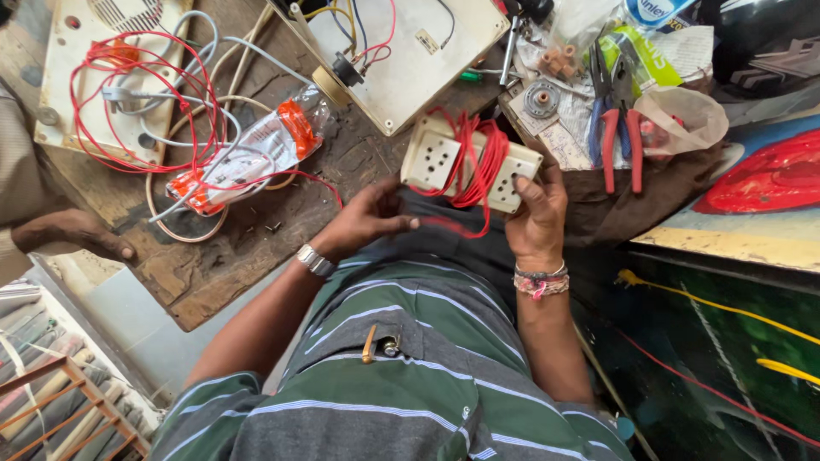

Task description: The person works on a cluttered workbench, first handling a bundle of metal fasteners and then using pliers to strip the insulation from a red wire. They then connect the wire to a white electrical socket and use a screwdriver to tighten the terminal screws inside a beige electrical box.

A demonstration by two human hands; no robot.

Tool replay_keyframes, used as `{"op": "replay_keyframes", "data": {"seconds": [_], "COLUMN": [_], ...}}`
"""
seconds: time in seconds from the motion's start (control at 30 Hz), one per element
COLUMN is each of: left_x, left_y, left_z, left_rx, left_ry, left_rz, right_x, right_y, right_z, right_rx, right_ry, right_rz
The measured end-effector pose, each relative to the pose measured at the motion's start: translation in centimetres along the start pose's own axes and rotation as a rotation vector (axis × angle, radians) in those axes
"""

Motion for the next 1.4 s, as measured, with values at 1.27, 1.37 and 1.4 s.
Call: {"op": "replay_keyframes", "data": {"seconds": [1.27, 1.37, 1.4], "left_x": [-0.7, -0.4, -0.2], "left_y": [1.2, -0.8, -1.1], "left_z": [23.3, 19.5, 16.5], "left_rx": [-0.46, -0.451, -0.417], "left_ry": [-0.585, -0.987, -0.966], "left_rz": [0.072, -0.205, -0.328], "right_x": [-3.3, -5.0, -5.3], "right_y": [-0.1, -0.4, -0.6], "right_z": [-1.9, -3.1, -3.5], "right_rx": [0.172, 0.115, 0.093], "right_ry": [0.121, -0.043, -0.07], "right_rz": [-0.156, -0.272, -0.294]}}
Point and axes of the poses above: each hand's wrist, its own y-axis away from the middle knuckle, its own z-axis out of the back of the hand, x = y × z, the point moved 8 cm from there along -y, towards the middle knuckle, and after that the axes turned 9 degrees about -x, right-handed, at the moved point
